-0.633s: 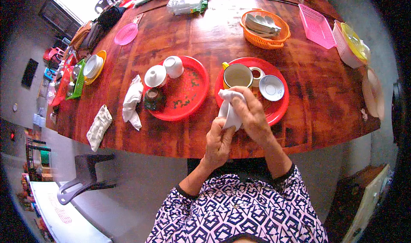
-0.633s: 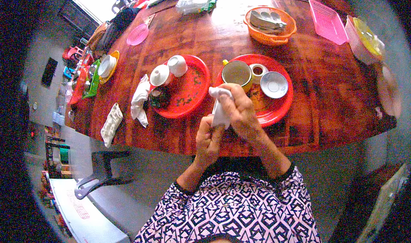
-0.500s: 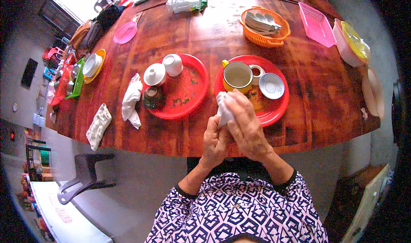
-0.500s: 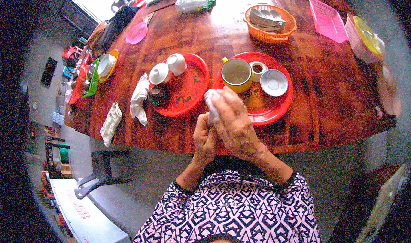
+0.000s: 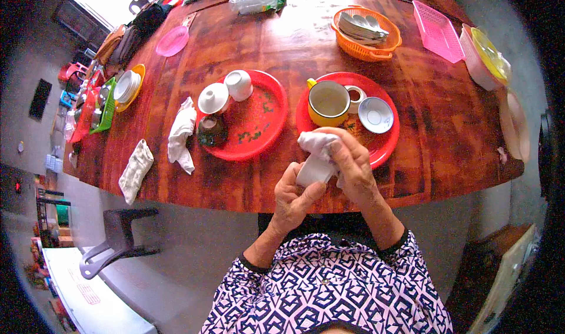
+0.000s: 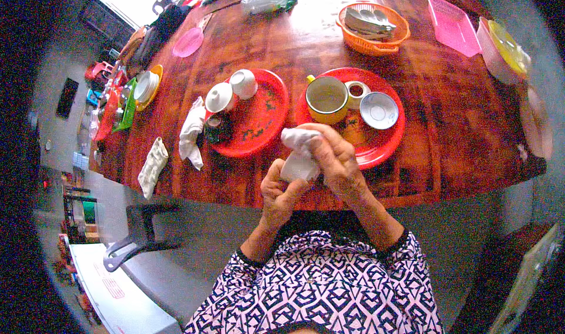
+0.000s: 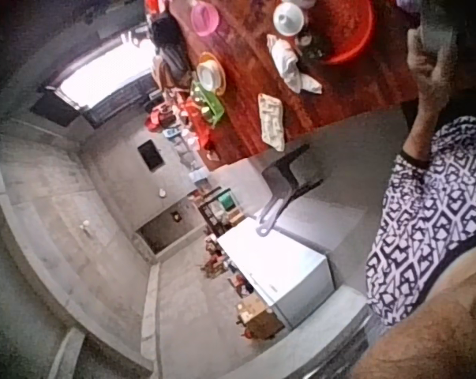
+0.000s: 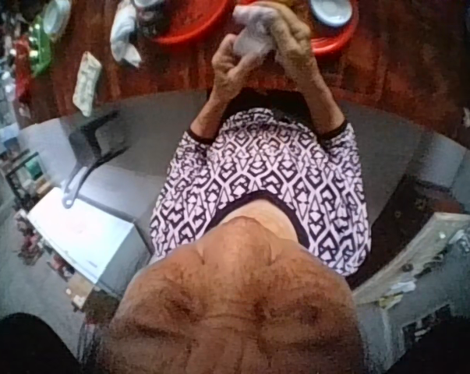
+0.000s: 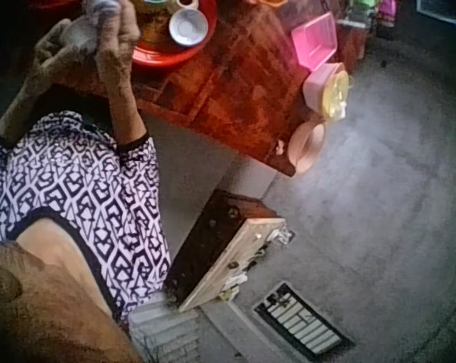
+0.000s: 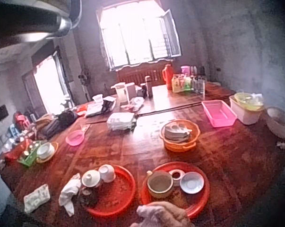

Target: The person dries several small dishes and cups with a white cloth on a wooden table. They wipe a white bowl, a yellow mug, a small white cup, a dark green cup, and a white teapot, placing each item on a red tray after drying.

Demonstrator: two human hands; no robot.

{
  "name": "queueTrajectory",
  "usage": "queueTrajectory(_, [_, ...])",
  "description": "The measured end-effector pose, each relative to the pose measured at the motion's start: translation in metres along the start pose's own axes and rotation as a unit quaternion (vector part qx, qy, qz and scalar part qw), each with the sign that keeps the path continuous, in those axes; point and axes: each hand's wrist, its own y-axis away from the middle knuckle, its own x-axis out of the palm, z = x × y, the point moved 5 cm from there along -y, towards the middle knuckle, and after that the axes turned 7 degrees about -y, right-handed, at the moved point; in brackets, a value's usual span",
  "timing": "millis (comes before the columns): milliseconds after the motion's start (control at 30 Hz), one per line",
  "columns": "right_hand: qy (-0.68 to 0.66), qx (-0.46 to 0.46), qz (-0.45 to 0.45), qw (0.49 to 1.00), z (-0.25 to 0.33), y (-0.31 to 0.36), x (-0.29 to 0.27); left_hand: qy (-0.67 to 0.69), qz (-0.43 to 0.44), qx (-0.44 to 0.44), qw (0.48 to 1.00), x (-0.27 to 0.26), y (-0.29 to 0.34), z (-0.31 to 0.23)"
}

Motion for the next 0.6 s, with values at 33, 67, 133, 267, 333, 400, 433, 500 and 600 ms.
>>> queueTrajectory(33, [-0.093, 0.038, -0.032, 0.994, -0.007, 0.0, -0.003, 0.015, 0.0, 0.002, 1.0, -0.001, 0.0, 0.001])
queueTrajectory(67, [-0.111, 0.042, -0.06, 0.991, -0.012, 0.004, -0.005, 0.066, -0.011, -0.009, 0.998, 0.0, -0.003, 0.001])
queueTrajectory(133, [-0.064, -0.06, -0.078, 0.993, -0.014, 0.008, 0.005, 0.168, -0.068, -0.017, 0.983, 0.0, -0.008, 0.0])
queueTrajectory(267, [0.222, -0.231, -0.091, 0.943, -0.018, 0.024, 0.012, 0.328, -0.124, -0.063, 0.934, 0.001, -0.02, 0.005])
queueTrajectory(333, [0.321, -0.3, -0.056, 0.896, -0.018, 0.033, 0.022, 0.404, -0.131, -0.082, 0.901, -0.002, -0.023, 0.011])
queueTrajectory(400, [0.351, -0.344, -0.043, 0.87, -0.024, 0.04, 0.026, 0.466, -0.104, -0.119, 0.871, -0.006, -0.023, 0.018])
queueTrajectory(433, [0.375, -0.356, -0.044, 0.855, -0.025, 0.042, 0.028, 0.495, -0.091, -0.137, 0.853, -0.008, -0.021, 0.022])
queueTrajectory(500, [0.427, -0.379, -0.013, 0.821, -0.017, 0.046, 0.031, 0.502, -0.094, -0.137, 0.849, -0.011, -0.019, 0.027])
queueTrajectory(600, [0.478, -0.396, -0.024, 0.784, -0.012, 0.044, 0.013, 0.424, -0.171, -0.148, 0.877, -0.007, -0.017, 0.022])
